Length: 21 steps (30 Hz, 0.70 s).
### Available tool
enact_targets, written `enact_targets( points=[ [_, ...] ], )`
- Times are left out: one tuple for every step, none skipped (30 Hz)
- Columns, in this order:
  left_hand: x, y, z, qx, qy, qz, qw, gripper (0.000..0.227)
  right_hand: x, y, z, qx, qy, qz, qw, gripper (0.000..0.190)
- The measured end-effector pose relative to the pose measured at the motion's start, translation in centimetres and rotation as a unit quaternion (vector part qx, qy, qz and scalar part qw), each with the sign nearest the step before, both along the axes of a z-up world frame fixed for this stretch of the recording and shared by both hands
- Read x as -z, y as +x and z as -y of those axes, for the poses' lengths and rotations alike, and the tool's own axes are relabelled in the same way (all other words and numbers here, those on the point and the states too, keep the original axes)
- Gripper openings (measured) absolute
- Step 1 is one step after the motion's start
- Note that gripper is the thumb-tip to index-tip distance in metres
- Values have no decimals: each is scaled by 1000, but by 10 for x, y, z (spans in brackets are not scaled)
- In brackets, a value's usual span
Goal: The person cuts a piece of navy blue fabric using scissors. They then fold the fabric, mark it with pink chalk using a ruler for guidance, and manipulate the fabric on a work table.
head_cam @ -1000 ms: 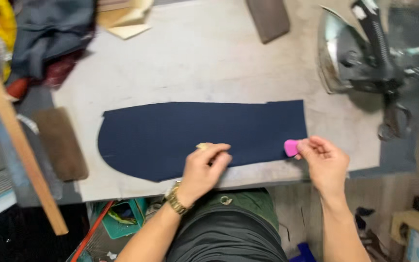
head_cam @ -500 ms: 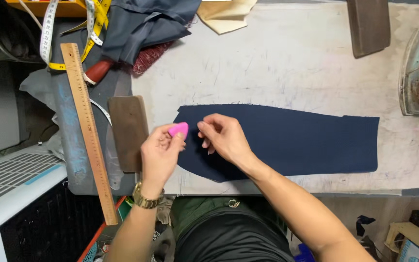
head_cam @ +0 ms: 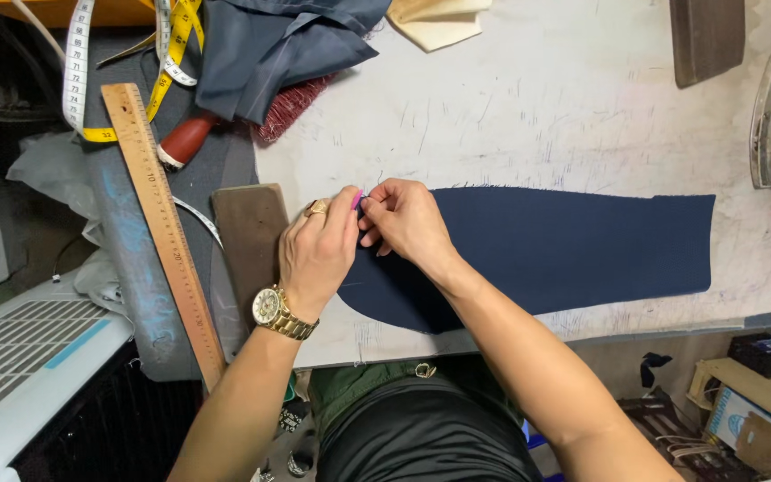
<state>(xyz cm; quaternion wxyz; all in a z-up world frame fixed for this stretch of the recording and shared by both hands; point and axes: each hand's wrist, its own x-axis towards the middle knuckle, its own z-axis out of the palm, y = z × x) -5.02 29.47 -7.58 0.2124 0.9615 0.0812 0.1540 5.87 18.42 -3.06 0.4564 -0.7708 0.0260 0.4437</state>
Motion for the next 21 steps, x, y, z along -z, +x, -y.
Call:
enact_targets(
  points=[
    [0, 0, 0, 2, -2, 0, 1000, 26, 0, 0, 0, 2, -2, 0, 1000, 12],
    [0, 1, -1, 7, 1, 1, 1000, 26, -1, 0, -1, 5, 4, 0, 1000, 12],
    [0, 2, -2, 11, 5, 2, 1000, 26, -1, 1, -2, 8, 11, 0, 1000, 12],
    [0, 3, -2, 12, 4, 2, 1000, 26, -1, 1, -2, 9, 10, 0, 1000, 12],
    [1, 4, -2, 15, 11, 6, 1000, 26, 0, 1, -2, 6, 6, -2, 1000, 13],
    [1, 5, -1, 18, 18, 8, 1000, 25, 0, 1, -3, 3, 3, -4, 1000, 13],
    [2, 5, -1, 18, 17, 8, 1000, 25, 0, 0, -3, 3, 2, -4, 1000, 13],
    [3, 5, 0, 25, 34, 16, 999, 24, -1, 0, -3, 4, 1, -3, 1000, 13],
    [4, 4, 0, 32, 50, 23, 998, 23, -1, -1, -3, 4, 1, -2, 1000, 12],
    [1, 1, 0, 31, 49, 23, 998, 23, -1, 0, -3, 4, 0, -2, 1000, 12],
    [-2, -3, -1, 33, 55, 19, 998, 23, -1, 0, -4, 11, 4, -5, 1000, 13],
    [-5, -6, -2, 33, 63, 15, 997, 23, -1, 1, -4, 18, 8, -8, 1000, 13],
    [-13, -13, -1, 31, 64, 16, 997, 23, 0, 0, -4, 16, 9, -7, 1000, 13],
    [-22, -20, -1, 16, 41, 0, 999, 24, 1, -1, -3, 20, 10, -8, 1000, 12],
    [-31, -27, 0, 0, 18, -17, 1000, 25, 2, -2, -3, 23, 12, -10, 1000, 12],
    [-38, -32, 1, 1, 19, -15, 1000, 25, 4, -8, 4, 24, 13, -7, 1000, 12],
    [-44, -38, 2, -42, -72, 0, 997, 25, 8, -14, 10, 27, 64, 4, 998, 17],
    [-50, -44, 6, -89, -165, 14, 982, 26, 11, -20, 18, 26, 111, 14, 993, 22],
    [-48, -45, 14, -91, -166, 16, 982, 26, 0, -24, 23, 24, 110, 15, 994, 22],
    [-48, -48, 24, -119, -300, 2, 947, 29, -11, -31, 28, -9, 151, -16, 988, 18],
    [-48, -52, 33, -144, -427, -10, 893, 32, -22, -37, 32, -41, 192, -47, 979, 18]
  ],
)
